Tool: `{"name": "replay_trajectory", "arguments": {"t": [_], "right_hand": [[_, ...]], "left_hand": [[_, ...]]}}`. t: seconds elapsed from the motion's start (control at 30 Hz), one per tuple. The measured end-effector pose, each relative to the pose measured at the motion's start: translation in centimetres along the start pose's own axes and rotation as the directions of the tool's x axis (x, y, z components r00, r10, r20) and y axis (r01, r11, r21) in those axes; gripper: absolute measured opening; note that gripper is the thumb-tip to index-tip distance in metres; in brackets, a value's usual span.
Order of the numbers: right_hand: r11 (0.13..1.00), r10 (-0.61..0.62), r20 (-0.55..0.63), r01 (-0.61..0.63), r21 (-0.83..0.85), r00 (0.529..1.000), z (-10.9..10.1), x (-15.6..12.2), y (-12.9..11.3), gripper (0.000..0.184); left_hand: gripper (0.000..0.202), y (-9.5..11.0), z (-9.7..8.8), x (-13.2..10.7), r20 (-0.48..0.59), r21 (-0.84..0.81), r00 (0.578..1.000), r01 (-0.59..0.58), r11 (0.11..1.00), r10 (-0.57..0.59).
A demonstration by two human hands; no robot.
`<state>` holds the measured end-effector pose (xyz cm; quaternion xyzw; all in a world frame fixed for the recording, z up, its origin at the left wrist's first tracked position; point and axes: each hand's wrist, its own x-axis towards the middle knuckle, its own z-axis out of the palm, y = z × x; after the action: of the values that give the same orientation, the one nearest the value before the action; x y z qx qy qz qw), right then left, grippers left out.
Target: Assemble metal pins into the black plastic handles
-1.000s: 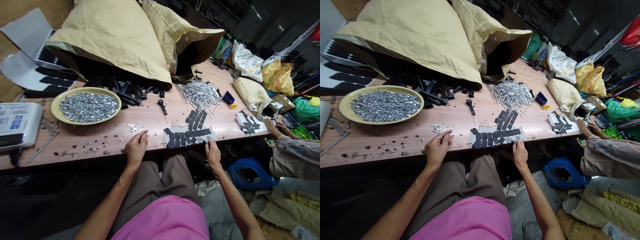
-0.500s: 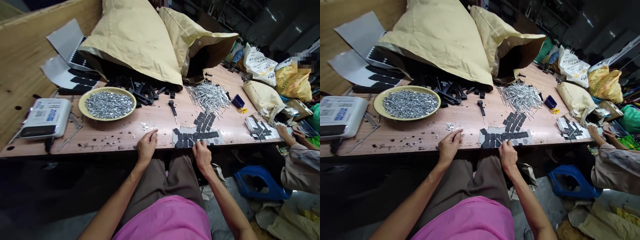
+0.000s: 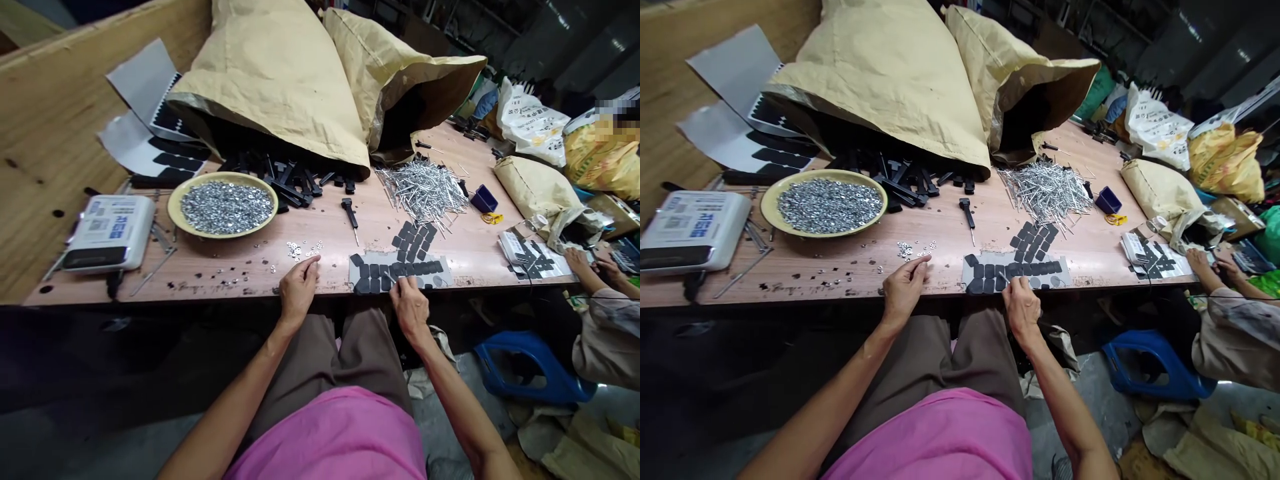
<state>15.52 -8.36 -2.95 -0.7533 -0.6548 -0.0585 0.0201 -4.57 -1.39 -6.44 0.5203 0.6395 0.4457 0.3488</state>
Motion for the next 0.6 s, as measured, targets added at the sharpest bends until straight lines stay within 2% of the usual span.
{"name": "replay_trajectory", "arguments": {"t": [0.13,0.27,0.37,0.47,0.53,0.6], "right_hand": [[0.997,-0.074,0.042,0.074,0.002,0.996,0.5,0.1,-0.4,0.022],[0.999,-0.042,0.001,0.042,0.011,0.999,0.4,-0.5,-0.1,0.024],[1.0,-0.009,-0.066,0.011,0.023,0.998,0.0,-2.7,2.1,0.026],[1.0,0.014,-0.09,-0.014,0.003,0.996,0.2,-5.9,5.7,0.03],[0.996,-0.072,-0.082,0.076,0.037,0.994,0.4,-7.0,7.9,0.034],[0.987,-0.109,-0.125,0.123,0.106,0.986,0.4,-6.5,8.9,0.038]], "left_hand": [[0.039,0.2,0.0,0.0,0.003,0.003,1.0,0.014,1.0,-0.014],[0.038,0.0,-0.1,0.0,0.005,0.012,1.0,0.004,1.0,-0.004],[0.036,-0.2,-0.1,0.0,-0.002,0.015,1.0,-0.001,1.0,0.001],[0.033,-0.3,0.3,0.1,-0.012,0.02,1.0,-0.013,1.0,0.014],[0.03,-0.4,0.6,0.2,-0.021,0.021,0.999,-0.03,0.999,0.03],[0.028,-0.4,0.8,0.3,-0.026,0.018,0.998,-0.053,0.998,0.054]]}}
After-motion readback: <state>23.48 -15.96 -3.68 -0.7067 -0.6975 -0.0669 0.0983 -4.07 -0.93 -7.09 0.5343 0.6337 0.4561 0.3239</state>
